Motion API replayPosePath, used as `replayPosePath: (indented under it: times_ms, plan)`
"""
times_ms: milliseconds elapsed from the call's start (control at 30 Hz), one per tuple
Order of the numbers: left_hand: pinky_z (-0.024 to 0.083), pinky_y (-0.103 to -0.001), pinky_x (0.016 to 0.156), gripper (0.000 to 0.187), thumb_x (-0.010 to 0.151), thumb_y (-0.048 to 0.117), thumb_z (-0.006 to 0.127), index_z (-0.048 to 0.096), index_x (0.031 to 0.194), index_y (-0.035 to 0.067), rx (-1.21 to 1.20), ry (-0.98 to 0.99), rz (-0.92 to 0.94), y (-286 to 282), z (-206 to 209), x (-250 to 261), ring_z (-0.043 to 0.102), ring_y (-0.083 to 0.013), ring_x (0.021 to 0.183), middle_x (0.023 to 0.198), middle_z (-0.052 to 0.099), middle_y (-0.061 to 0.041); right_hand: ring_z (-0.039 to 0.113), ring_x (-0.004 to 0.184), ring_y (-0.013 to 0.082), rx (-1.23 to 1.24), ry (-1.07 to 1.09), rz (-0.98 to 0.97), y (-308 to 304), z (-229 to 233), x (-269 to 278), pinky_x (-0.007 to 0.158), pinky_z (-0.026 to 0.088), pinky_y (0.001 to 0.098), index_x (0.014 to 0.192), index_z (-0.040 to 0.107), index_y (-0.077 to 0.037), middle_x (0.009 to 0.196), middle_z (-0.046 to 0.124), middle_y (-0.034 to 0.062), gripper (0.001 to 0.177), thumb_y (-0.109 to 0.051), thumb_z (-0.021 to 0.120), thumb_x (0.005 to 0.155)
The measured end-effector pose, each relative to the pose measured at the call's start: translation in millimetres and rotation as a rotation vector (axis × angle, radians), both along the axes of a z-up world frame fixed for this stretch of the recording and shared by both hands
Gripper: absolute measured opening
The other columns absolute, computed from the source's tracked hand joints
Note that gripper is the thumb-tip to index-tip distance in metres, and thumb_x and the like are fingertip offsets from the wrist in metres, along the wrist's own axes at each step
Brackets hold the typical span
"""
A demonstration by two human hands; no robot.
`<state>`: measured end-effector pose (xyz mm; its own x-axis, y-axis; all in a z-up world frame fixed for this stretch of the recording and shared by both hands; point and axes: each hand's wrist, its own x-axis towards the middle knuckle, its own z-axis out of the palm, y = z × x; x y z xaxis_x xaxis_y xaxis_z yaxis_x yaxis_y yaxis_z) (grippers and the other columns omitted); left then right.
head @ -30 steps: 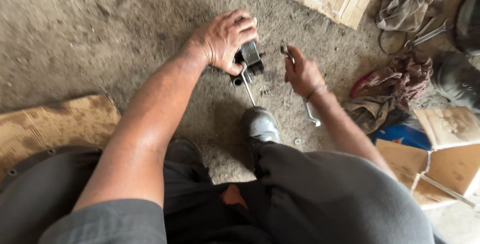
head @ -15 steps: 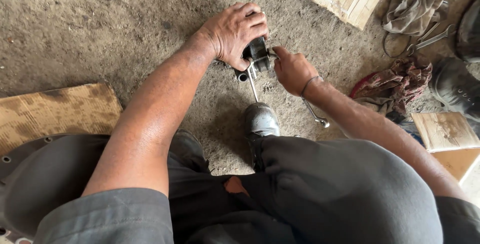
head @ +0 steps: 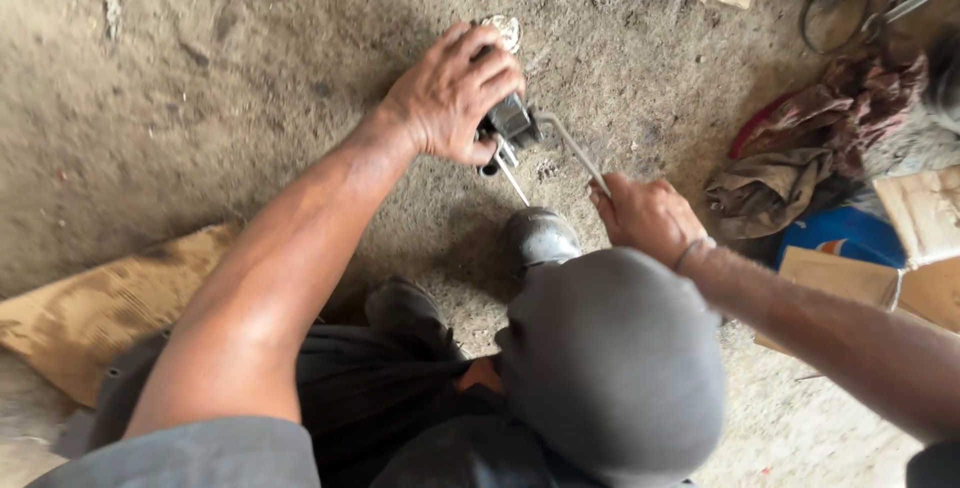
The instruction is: The person sits on the floor and uses a wrench to tighten bolts on a small mechanical part. The person holds the part steady with one hand while turning the wrench with the other.
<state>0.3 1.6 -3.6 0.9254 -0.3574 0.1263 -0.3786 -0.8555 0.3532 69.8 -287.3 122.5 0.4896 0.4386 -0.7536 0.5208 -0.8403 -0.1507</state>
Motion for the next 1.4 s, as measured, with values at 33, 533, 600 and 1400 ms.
replayPosePath:
  times_ms: [33, 533, 600, 1400]
  plan:
    - [0.038, -0.060, 0.110, 0.072, 0.066, 0.056, 0.073, 0.060, 0.125, 0.016, -0.013, 0.005, -0.012, 1.4, 1.5, -1.1, 0.045, -0.0337, 0.127, 0.123, 0.054, -0.012, 0.070, 0.070, 0.0369, 0.036, -0.019, 0.046, 0.4, -0.9, -0.9, 0.073, 0.056, 0.0512, 0.103, 0.061, -0.010, 0.068, 0.065, 0.0150, 0.031, -0.039, 0.051, 0.107]
    - [0.034, -0.062, 0.120, 0.062, 0.074, 0.050, 0.075, 0.066, 0.125, 0.016, -0.173, 0.102, 0.024, 9.0, 28.4, -0.1, 0.044, -0.0311, 0.138, 0.134, 0.056, -0.005, 0.051, 0.140, 0.0352, 0.826, -0.383, 0.314, -36.1, -163.8, 9.6, 0.120, 0.024, 0.0619, 0.137, 0.058, -0.012, 0.151, 0.055, 0.0186, 0.055, -0.022, 0.076, 0.086]
    - [0.035, -0.061, 0.119, 0.064, 0.073, 0.050, 0.075, 0.066, 0.125, 0.015, -0.116, 0.094, 0.006, 17.2, 28.5, 1.9, 0.044, -0.0311, 0.137, 0.133, 0.056, -0.006, 0.051, 0.137, 0.0357, 0.896, -0.454, 0.314, -31.6, -187.2, 11.2, 0.117, 0.024, 0.0619, 0.139, 0.058, -0.014, 0.150, 0.055, 0.0182, 0.059, -0.029, 0.080, 0.086]
    - [0.048, -0.049, 0.103, 0.084, 0.059, 0.061, 0.077, 0.056, 0.126, 0.015, 0.138, -0.047, 0.083, -2.0, 9.6, 5.4, 0.048, -0.0316, 0.122, 0.121, 0.053, -0.010, 0.065, 0.052, 0.0197, 0.212, 0.232, 0.023, 80.8, -50.9, 51.4, 0.053, 0.059, 0.0377, 0.133, 0.061, -0.008, 0.071, 0.069, 0.0101, 0.035, -0.023, 0.044, 0.105]
